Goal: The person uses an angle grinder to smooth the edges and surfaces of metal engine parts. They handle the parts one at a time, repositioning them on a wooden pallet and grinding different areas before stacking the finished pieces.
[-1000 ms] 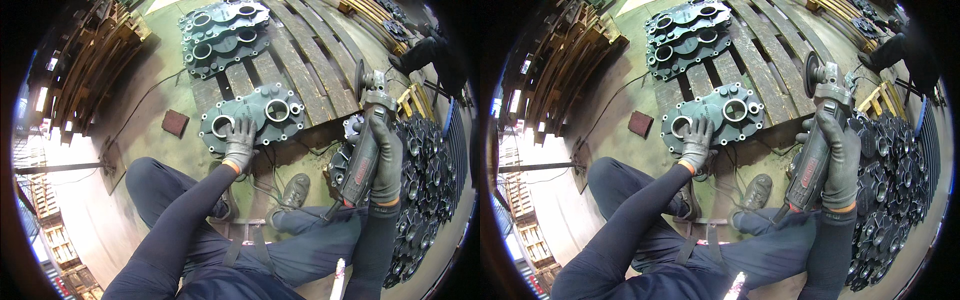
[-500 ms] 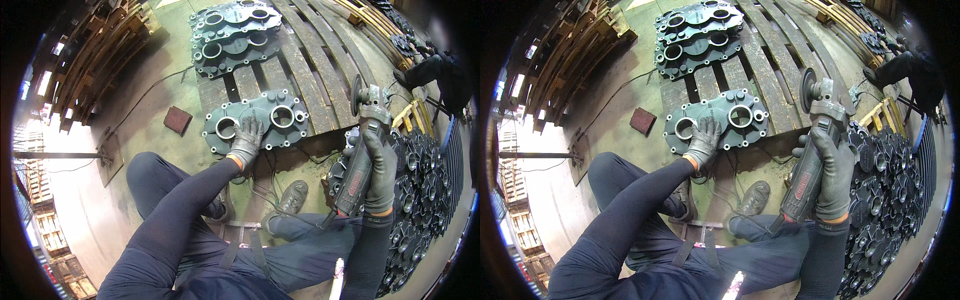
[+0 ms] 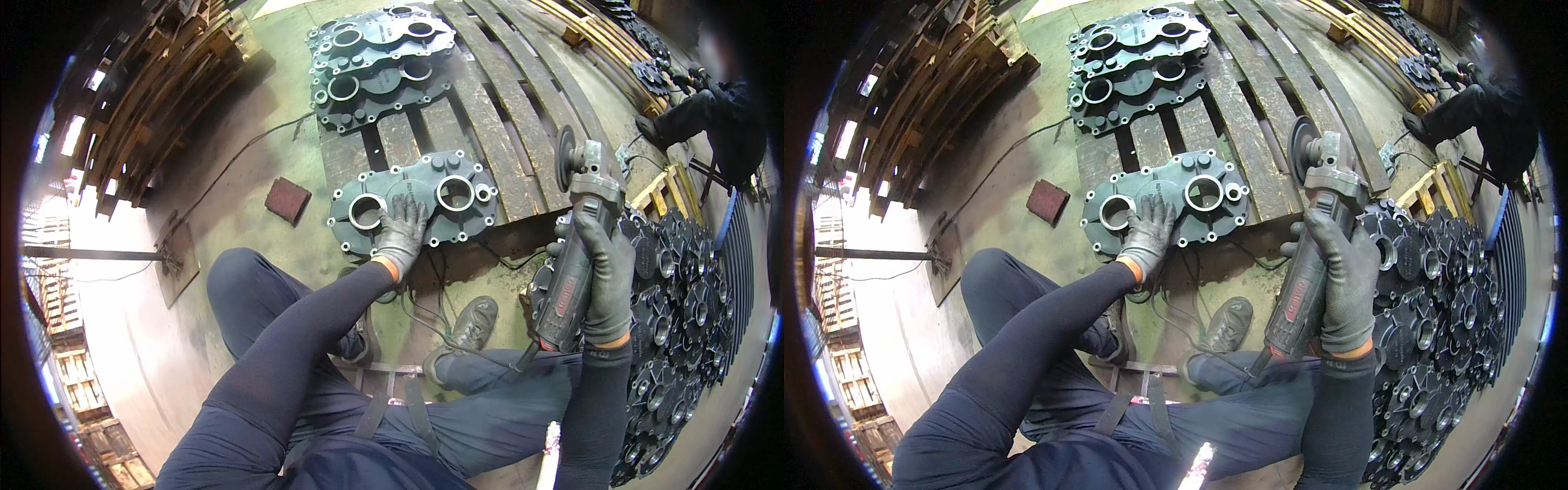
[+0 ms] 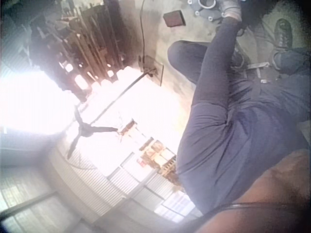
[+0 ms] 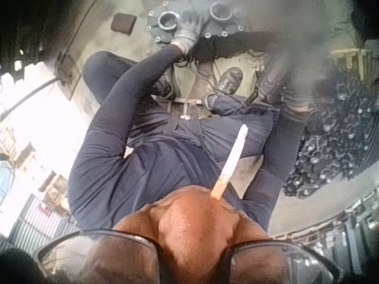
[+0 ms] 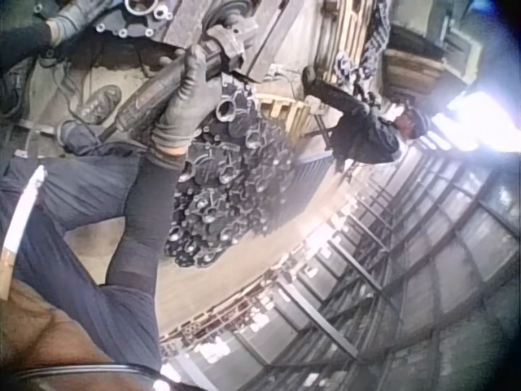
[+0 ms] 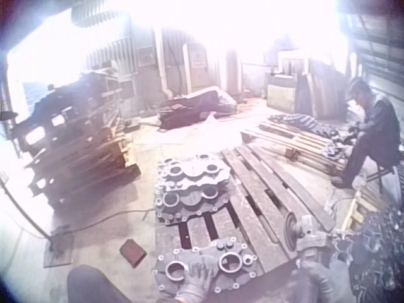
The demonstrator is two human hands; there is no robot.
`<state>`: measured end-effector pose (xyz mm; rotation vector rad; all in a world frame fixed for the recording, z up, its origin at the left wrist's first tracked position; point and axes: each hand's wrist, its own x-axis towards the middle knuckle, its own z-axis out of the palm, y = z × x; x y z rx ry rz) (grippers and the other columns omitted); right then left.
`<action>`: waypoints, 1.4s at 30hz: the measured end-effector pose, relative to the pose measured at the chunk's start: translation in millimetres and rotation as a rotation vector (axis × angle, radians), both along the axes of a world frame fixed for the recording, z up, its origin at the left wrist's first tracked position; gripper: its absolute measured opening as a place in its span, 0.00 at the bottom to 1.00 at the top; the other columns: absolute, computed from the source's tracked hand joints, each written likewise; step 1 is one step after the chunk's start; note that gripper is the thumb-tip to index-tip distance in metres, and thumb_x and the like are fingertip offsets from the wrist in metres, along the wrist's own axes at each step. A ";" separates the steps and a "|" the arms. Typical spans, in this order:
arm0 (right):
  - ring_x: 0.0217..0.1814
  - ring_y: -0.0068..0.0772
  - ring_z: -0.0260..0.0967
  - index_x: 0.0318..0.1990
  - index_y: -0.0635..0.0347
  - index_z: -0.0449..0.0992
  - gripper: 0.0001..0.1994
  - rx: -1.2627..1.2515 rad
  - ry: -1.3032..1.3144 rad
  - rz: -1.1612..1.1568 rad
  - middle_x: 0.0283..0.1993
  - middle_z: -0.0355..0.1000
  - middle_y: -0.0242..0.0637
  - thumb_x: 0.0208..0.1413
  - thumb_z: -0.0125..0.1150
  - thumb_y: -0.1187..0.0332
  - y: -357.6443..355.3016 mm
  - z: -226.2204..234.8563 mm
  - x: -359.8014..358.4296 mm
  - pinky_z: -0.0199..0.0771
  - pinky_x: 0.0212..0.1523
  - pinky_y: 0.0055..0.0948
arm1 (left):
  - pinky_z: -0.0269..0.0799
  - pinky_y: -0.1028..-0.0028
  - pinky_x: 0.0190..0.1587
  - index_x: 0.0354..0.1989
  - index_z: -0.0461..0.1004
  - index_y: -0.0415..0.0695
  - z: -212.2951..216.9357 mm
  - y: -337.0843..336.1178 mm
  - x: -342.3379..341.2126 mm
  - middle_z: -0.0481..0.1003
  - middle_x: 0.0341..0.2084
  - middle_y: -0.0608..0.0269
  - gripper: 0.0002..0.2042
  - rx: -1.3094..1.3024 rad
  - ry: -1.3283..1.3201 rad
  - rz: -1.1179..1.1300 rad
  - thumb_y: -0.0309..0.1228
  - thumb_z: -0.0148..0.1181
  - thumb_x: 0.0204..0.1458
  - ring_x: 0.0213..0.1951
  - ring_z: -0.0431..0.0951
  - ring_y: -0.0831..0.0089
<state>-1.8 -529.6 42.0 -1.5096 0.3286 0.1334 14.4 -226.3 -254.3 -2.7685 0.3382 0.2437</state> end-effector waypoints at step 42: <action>0.33 0.25 0.81 0.54 0.67 0.78 0.20 -0.159 0.217 0.103 0.41 0.81 0.38 0.66 0.71 0.59 67.2 -26.3 20.9 0.83 0.34 0.26 | 0.80 0.57 0.53 0.48 0.88 0.46 -12.1 211.4 168.8 0.86 0.46 0.47 0.11 -0.877 0.361 0.214 0.35 0.66 0.62 0.47 0.87 0.52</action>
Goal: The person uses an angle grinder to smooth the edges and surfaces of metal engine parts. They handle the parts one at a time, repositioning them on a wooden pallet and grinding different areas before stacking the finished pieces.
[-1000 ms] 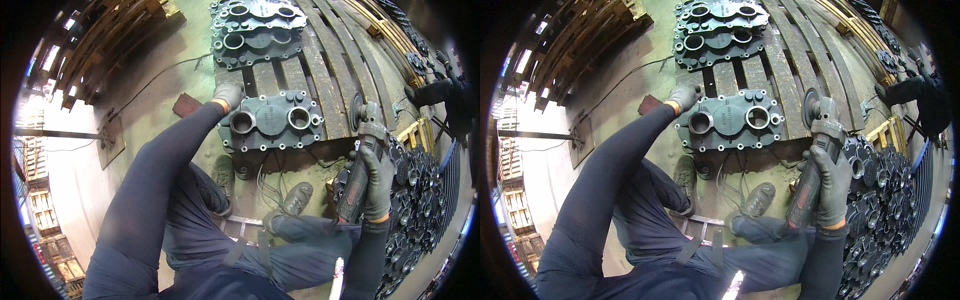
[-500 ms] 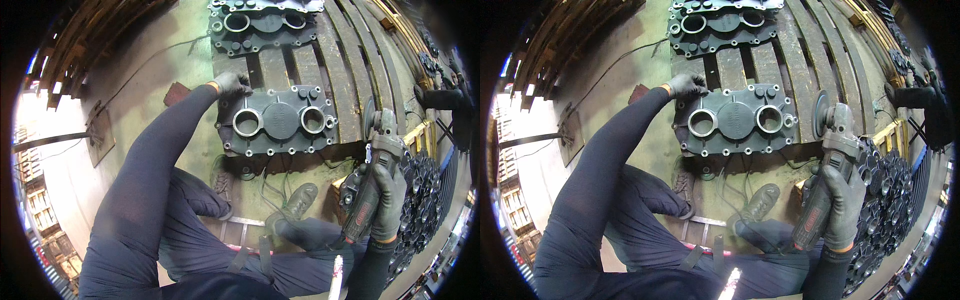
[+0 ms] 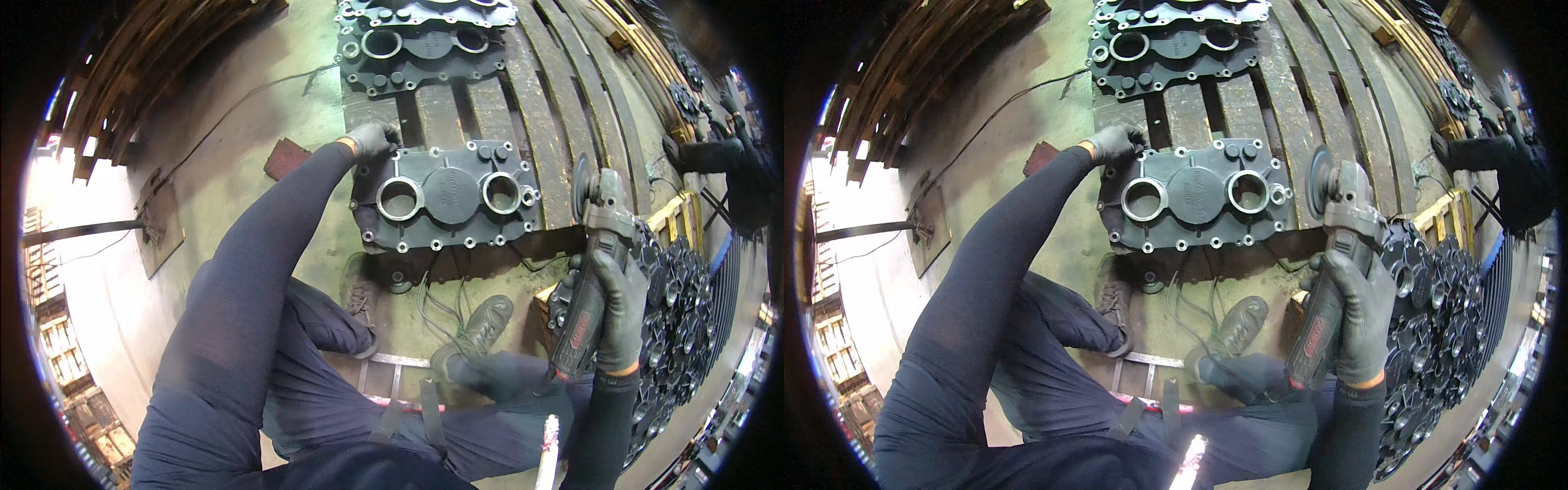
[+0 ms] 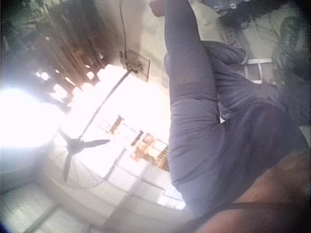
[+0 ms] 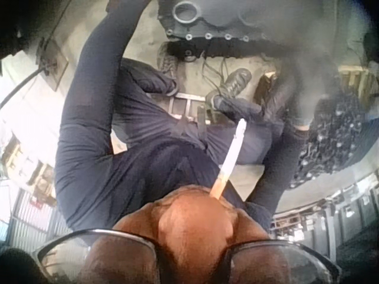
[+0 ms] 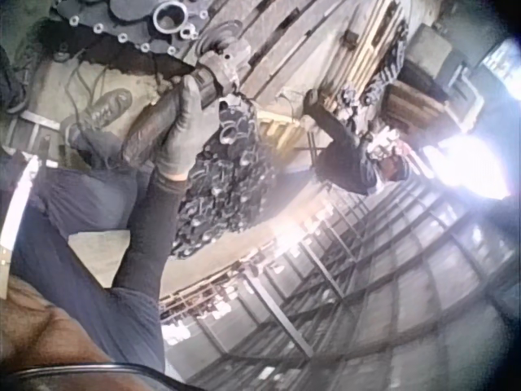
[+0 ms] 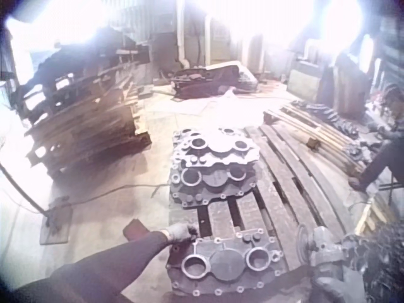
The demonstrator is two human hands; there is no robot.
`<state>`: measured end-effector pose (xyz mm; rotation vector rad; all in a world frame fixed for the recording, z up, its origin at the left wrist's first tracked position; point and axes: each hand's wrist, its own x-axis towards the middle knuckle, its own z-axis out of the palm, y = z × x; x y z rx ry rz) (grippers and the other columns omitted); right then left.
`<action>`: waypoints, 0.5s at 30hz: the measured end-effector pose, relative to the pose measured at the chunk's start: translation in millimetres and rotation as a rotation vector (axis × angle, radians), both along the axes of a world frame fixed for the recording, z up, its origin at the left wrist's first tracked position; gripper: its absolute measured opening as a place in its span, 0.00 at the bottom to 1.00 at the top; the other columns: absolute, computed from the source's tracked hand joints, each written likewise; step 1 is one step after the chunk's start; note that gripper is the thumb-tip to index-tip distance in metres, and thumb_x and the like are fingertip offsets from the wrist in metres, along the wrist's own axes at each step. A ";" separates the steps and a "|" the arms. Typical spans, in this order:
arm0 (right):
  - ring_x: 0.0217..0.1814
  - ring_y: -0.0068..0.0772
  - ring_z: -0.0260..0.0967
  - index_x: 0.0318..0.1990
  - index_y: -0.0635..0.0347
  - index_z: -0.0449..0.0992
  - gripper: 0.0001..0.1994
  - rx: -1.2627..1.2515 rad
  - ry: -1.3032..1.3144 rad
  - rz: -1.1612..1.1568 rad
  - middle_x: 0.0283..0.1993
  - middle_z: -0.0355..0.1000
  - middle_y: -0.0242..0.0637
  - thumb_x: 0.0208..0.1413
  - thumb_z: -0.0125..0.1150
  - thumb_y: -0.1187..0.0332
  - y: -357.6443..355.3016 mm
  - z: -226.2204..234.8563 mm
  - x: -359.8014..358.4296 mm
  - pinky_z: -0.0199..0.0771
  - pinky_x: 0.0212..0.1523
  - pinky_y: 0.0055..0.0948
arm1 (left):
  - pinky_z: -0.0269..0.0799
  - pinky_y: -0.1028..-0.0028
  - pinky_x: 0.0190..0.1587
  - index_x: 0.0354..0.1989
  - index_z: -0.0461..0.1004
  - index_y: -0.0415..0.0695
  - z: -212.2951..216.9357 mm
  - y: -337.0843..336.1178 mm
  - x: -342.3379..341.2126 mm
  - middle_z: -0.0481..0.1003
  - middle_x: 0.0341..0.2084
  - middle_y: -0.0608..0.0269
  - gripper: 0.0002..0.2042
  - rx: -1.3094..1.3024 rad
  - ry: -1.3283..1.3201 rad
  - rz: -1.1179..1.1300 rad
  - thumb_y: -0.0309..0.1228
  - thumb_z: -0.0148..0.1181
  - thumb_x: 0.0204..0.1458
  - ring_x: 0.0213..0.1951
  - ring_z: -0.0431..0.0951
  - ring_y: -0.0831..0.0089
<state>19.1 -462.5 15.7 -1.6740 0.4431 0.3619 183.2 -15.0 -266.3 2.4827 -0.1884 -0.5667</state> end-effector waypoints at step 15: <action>0.37 0.33 0.85 0.58 0.68 0.77 0.26 0.101 -0.186 -0.044 0.43 0.83 0.42 0.64 0.73 0.54 -29.9 19.0 -13.0 0.86 0.39 0.31 | 0.60 0.47 0.75 0.76 0.63 0.37 22.5 -239.1 -107.6 0.75 0.65 0.43 0.36 0.273 -0.478 -0.331 0.47 0.62 0.65 0.72 0.68 0.43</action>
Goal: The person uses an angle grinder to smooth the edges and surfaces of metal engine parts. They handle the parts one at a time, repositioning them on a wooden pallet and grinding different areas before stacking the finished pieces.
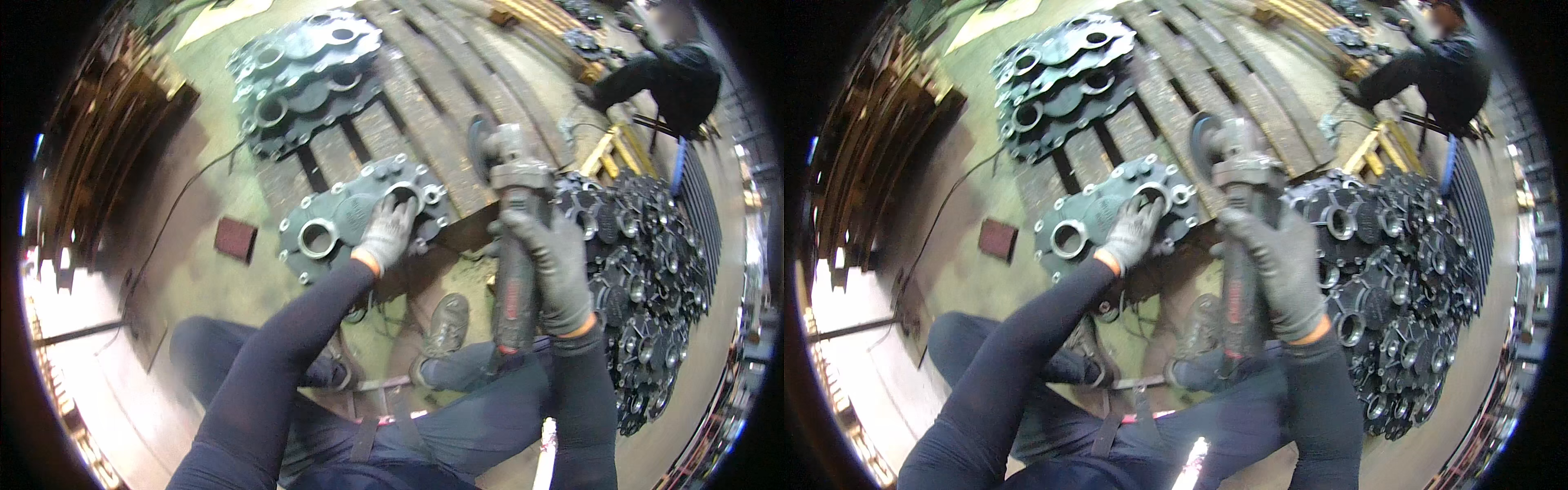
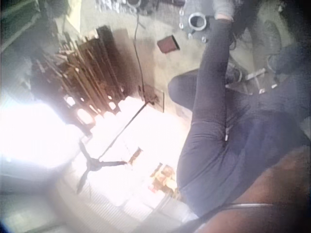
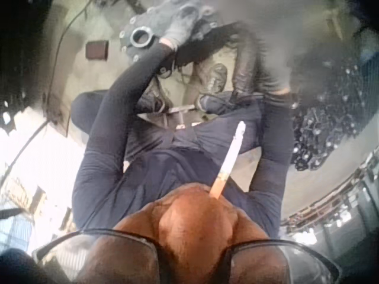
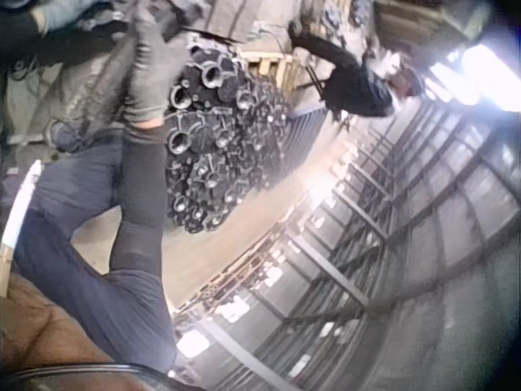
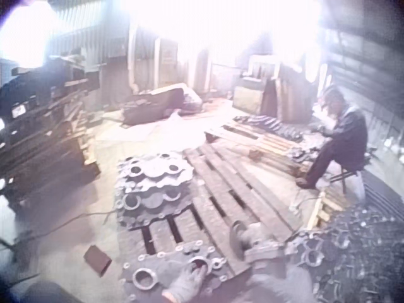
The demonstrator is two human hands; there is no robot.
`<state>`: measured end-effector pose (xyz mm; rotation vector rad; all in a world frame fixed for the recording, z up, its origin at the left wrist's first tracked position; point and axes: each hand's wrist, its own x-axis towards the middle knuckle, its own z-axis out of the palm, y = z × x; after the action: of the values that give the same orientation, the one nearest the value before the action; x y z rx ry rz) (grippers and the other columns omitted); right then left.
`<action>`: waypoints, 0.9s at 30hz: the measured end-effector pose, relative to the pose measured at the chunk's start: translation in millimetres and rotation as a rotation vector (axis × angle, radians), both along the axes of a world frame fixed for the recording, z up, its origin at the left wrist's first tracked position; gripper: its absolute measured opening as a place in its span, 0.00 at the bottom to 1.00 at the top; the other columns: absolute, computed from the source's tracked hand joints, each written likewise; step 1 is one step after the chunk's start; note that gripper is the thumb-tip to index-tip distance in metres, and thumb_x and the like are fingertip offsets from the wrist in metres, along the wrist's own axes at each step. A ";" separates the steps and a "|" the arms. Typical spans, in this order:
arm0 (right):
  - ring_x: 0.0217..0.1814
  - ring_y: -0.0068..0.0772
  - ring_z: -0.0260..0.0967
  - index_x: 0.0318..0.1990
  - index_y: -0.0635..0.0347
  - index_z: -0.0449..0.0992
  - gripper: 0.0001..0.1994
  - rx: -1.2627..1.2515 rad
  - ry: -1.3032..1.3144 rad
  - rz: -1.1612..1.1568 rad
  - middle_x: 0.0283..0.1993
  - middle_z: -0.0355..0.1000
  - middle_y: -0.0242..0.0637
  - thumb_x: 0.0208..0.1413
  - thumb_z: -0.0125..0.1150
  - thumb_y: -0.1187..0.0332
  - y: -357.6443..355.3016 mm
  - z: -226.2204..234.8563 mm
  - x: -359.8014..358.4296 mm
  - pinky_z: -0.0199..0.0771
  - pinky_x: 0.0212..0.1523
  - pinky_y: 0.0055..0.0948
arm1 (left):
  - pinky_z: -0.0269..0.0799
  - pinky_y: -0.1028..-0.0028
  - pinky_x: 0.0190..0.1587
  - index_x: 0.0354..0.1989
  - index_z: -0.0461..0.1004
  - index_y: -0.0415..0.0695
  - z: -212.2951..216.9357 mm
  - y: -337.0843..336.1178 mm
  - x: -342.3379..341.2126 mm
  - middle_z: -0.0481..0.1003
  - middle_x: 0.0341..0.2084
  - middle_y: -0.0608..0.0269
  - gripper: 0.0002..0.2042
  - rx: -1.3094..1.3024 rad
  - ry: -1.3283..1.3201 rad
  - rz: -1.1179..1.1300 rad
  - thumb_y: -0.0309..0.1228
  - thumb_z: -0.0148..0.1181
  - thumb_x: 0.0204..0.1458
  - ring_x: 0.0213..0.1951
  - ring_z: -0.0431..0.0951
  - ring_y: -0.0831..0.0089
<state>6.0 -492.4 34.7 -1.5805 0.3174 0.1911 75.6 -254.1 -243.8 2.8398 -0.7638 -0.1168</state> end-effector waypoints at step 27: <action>0.32 0.31 0.83 0.51 0.67 0.79 0.22 0.211 -0.165 -0.011 0.37 0.80 0.35 0.60 0.79 0.58 -16.2 0.2 5.2 0.84 0.33 0.29 | 0.78 0.58 0.63 0.83 0.48 0.33 109.5 61.2 18.8 0.76 0.60 0.36 0.41 0.282 0.143 -0.734 0.36 0.58 0.65 0.57 0.82 0.47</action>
<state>11.2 -508.5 34.9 -1.3750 0.1716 0.0816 94.5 -192.9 -134.3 2.5840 -1.8288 -0.5591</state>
